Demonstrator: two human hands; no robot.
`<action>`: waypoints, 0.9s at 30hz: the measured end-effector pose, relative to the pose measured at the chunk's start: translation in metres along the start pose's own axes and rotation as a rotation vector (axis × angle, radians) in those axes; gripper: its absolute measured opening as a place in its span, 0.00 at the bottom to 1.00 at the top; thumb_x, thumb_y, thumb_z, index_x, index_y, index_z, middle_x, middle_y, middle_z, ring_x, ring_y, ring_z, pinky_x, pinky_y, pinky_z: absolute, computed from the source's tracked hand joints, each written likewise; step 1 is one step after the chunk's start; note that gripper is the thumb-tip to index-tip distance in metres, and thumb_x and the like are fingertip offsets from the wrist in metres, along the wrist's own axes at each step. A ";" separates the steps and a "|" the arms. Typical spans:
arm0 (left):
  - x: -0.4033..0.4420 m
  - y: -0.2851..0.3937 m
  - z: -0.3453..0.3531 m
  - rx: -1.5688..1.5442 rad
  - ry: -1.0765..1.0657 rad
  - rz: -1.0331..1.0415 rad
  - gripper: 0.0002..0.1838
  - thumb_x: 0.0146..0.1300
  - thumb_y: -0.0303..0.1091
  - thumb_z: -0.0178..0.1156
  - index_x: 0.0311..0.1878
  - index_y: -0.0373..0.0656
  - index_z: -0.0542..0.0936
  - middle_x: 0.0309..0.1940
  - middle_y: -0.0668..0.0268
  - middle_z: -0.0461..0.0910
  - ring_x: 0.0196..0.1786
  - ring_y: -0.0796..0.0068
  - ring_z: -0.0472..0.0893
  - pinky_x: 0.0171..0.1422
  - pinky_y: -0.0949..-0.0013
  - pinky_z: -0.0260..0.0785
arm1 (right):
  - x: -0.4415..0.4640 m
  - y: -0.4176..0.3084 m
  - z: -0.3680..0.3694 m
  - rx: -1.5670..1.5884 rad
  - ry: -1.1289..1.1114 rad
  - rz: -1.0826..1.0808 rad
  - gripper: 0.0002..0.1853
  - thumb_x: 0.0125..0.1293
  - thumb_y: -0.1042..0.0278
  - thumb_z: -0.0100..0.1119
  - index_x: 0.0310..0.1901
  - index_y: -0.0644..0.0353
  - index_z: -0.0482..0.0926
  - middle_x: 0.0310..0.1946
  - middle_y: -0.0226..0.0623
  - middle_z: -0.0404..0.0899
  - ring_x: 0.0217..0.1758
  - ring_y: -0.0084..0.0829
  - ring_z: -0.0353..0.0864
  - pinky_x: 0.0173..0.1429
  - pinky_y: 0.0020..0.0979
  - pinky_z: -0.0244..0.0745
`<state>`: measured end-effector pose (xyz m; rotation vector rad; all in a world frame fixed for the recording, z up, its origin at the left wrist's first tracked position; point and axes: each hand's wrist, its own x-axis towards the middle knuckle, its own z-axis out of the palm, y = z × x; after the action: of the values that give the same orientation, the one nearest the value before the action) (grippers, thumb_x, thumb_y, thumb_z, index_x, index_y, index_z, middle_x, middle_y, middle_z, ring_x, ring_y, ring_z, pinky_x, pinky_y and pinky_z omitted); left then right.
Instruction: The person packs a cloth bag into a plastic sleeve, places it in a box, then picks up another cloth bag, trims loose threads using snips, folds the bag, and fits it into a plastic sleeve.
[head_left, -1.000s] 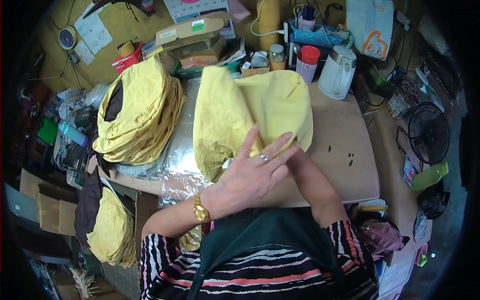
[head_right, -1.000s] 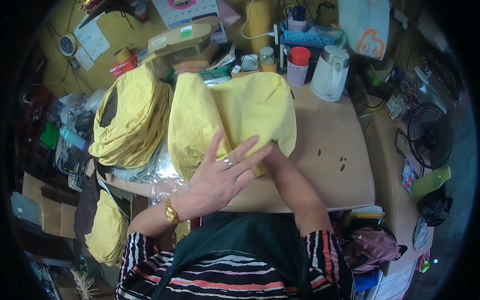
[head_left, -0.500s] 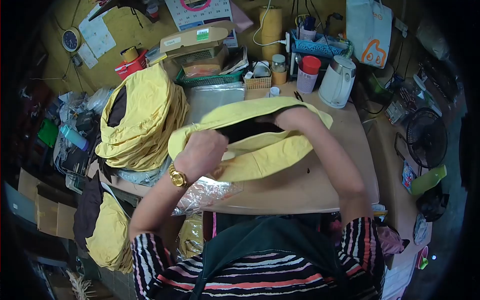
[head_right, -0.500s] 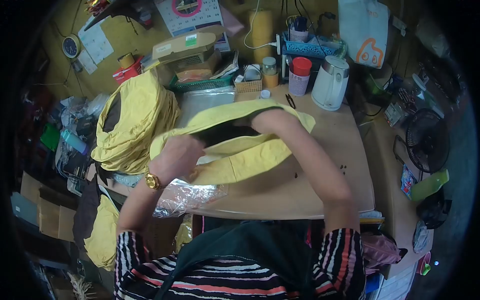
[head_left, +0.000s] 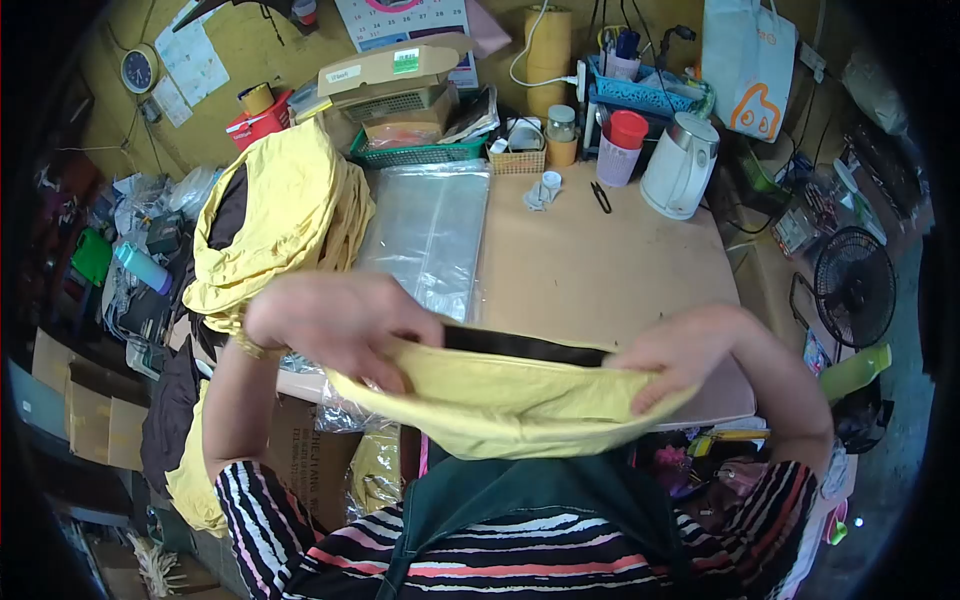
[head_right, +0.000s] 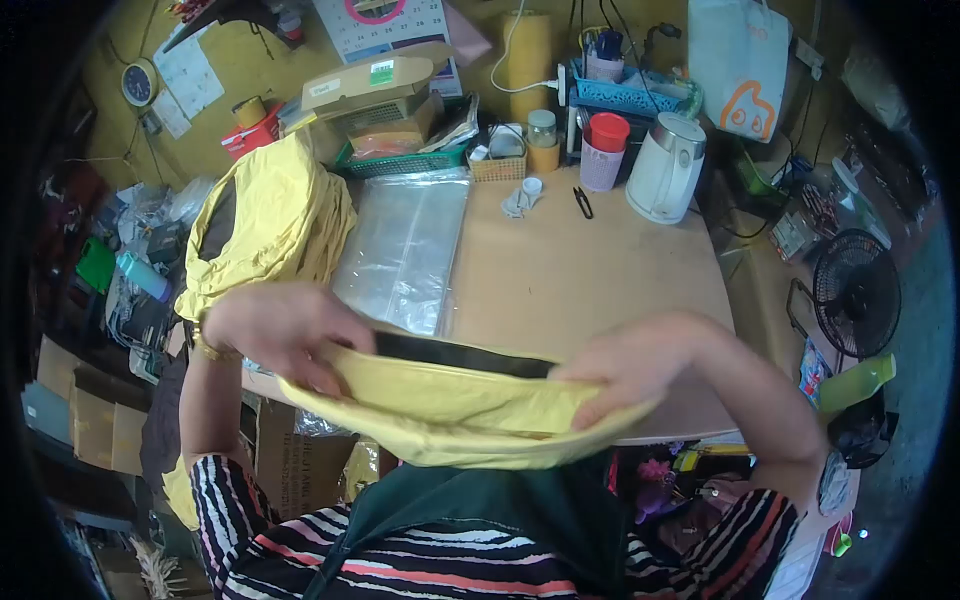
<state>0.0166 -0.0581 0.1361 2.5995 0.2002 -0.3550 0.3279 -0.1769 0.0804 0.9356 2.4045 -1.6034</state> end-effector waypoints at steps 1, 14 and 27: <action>0.007 0.002 0.002 0.107 -0.176 0.034 0.19 0.52 0.32 0.70 0.47 0.38 0.77 0.33 0.53 0.79 0.36 0.50 0.80 0.41 0.58 0.71 | -0.003 0.003 -0.002 -0.290 0.110 0.234 0.19 0.67 0.53 0.58 0.46 0.63 0.75 0.39 0.46 0.79 0.43 0.46 0.79 0.48 0.41 0.74; 0.032 -0.016 0.028 0.550 0.350 -0.413 0.29 0.53 0.28 0.61 0.60 0.35 0.68 0.29 0.56 0.79 0.35 0.59 0.81 0.38 0.61 0.74 | -0.004 0.014 -0.041 -0.685 0.813 0.326 0.28 0.52 0.64 0.70 0.54 0.65 0.74 0.43 0.52 0.79 0.49 0.49 0.79 0.52 0.43 0.74; 0.095 -0.081 0.186 0.270 0.250 -0.526 0.34 0.50 0.38 0.66 0.61 0.35 0.71 0.38 0.51 0.81 0.41 0.54 0.82 0.45 0.57 0.75 | 0.051 0.137 0.043 0.554 0.872 0.024 0.16 0.65 0.84 0.47 0.53 0.69 0.76 0.45 0.44 0.81 0.54 0.30 0.79 0.59 0.28 0.72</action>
<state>0.0507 -0.0747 -0.0849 2.8220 0.9949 -0.2446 0.3506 -0.1568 -0.0694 2.1196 2.3510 -2.2390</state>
